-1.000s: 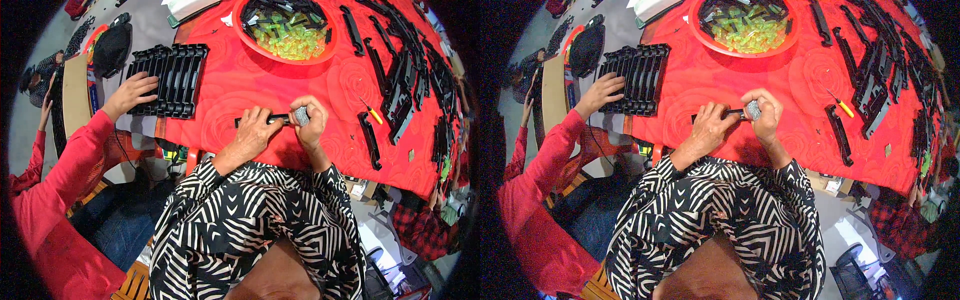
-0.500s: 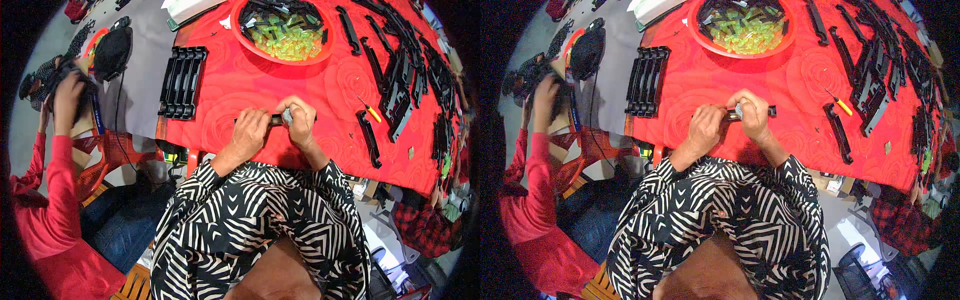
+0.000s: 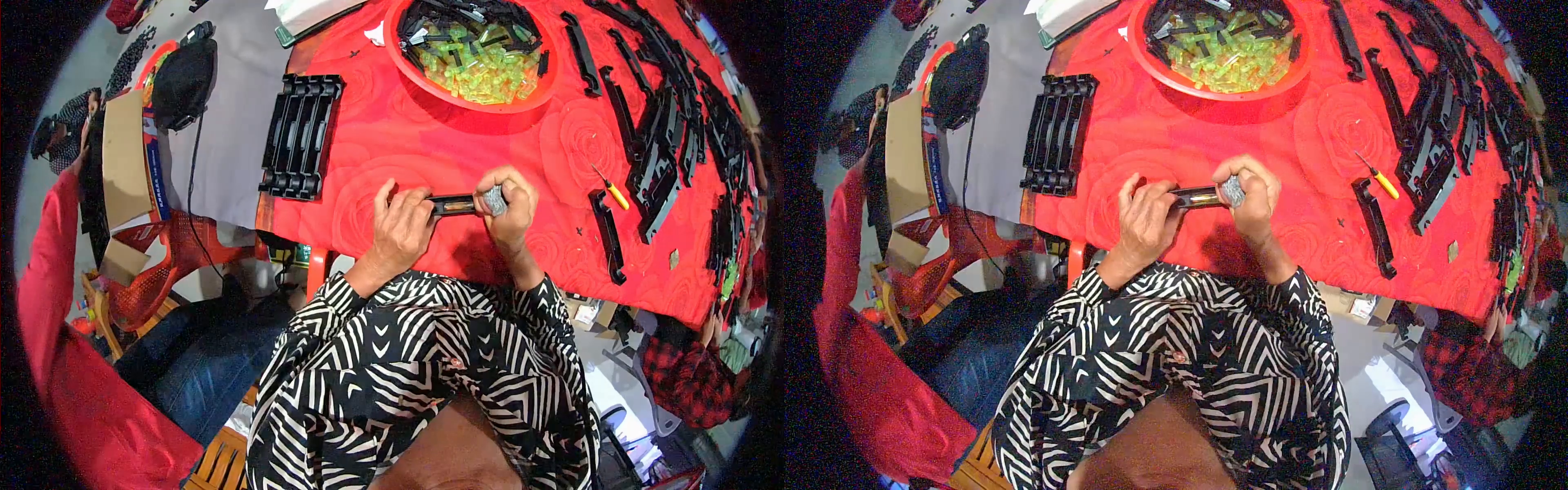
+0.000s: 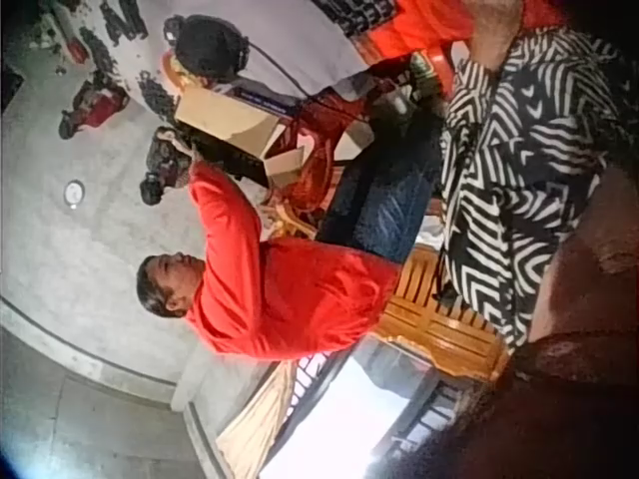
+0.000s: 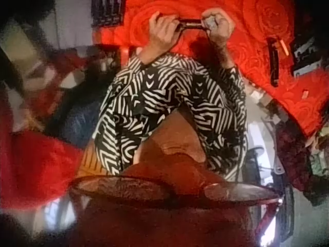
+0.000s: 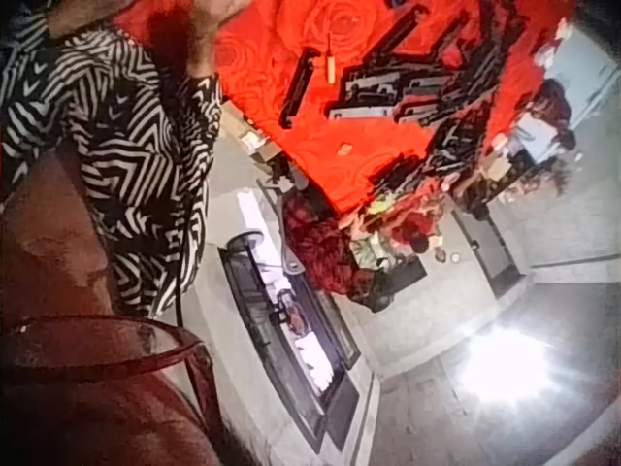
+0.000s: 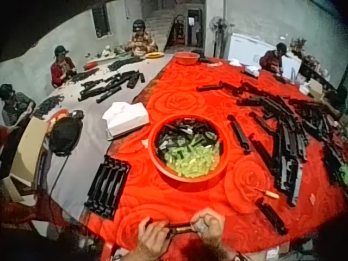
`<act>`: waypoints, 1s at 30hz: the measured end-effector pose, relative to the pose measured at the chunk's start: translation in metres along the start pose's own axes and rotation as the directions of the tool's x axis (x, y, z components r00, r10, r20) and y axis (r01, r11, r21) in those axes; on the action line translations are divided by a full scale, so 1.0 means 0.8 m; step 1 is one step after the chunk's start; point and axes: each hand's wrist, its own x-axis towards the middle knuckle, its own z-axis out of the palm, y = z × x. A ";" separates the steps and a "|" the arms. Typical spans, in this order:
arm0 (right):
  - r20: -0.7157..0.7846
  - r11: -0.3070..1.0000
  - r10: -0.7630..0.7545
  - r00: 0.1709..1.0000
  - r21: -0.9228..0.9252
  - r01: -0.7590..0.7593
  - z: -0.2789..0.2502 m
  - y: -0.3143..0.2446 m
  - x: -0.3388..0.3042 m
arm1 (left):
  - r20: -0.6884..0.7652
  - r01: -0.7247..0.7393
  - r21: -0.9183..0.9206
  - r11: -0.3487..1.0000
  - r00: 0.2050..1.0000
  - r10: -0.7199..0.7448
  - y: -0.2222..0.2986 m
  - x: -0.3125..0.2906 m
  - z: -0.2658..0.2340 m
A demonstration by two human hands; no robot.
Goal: The person inserts small vials into black plastic frames by hand, rubs them with a pad, and gathers and stacks the black plastic frames on the table.
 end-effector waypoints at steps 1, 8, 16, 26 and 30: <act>-0.018 0.994 0.011 1.000 -0.112 -0.013 0.001 -0.001 -0.003 | -0.004 0.011 -0.007 1.000 1.000 -0.011 0.000 0.000 0.000; 0.055 0.914 -0.012 0.998 -0.404 0.033 0.006 -0.002 -0.004 | 0.011 0.026 -0.067 0.997 1.000 -0.025 -0.005 -0.004 0.004; -0.117 0.999 0.019 0.993 -0.033 -0.023 0.004 -0.019 -0.006 | 0.027 0.016 -0.050 0.999 1.000 -0.014 -0.004 -0.004 0.002; -0.106 0.976 -0.216 0.971 -0.037 0.214 -0.023 -0.067 -0.017 | 0.024 0.016 -0.017 1.000 1.000 -0.016 -0.002 -0.001 0.000; -0.128 0.980 -0.173 0.977 -0.122 0.157 -0.025 -0.070 -0.020 | 0.071 0.023 -0.068 0.997 0.997 -0.018 -0.007 0.001 -0.002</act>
